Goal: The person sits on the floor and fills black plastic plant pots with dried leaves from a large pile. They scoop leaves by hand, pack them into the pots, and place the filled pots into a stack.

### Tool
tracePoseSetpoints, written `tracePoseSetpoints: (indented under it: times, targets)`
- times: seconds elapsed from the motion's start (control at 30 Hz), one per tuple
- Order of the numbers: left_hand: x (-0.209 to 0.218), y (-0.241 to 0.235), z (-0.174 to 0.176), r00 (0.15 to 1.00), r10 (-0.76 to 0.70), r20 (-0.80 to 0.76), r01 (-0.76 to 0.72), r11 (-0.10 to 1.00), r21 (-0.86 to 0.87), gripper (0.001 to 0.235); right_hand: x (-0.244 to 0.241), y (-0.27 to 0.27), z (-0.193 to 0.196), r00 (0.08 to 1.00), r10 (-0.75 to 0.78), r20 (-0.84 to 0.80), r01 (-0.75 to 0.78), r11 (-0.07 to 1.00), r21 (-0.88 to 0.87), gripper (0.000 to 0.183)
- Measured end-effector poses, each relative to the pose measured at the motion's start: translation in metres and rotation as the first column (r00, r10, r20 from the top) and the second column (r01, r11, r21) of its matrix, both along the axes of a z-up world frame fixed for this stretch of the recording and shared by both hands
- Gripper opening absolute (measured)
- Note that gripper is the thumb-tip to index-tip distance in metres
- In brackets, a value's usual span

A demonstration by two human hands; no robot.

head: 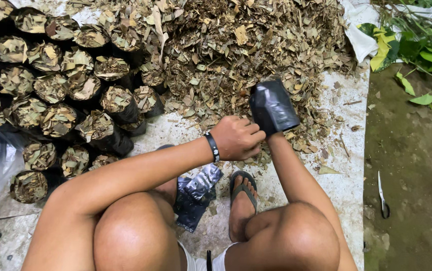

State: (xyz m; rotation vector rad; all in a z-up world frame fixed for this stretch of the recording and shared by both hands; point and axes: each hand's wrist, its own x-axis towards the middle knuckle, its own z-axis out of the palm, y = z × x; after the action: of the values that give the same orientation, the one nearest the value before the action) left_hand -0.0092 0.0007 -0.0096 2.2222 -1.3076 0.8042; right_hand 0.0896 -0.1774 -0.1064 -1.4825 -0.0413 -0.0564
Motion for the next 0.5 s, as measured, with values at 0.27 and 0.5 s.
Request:
tracePoseSetpoints:
  times: [0.27, 0.5]
  targets:
    - [-0.004, 0.011, 0.007, 0.933, 0.229, -0.277, -0.238, 0.971, 0.001, 0.051, -0.028, 0.011, -0.026, 0.808, 0.43, -0.403, -0.551, 0.308, -0.775, 0.03]
    - [0.005, 0.02, -0.026, 0.831, 0.316, -0.458, -0.184, 0.932, 0.311, 0.042, -0.042, 0.031, -0.036, 0.606, 0.471, -0.641, -0.618, -0.228, -0.752, 0.031]
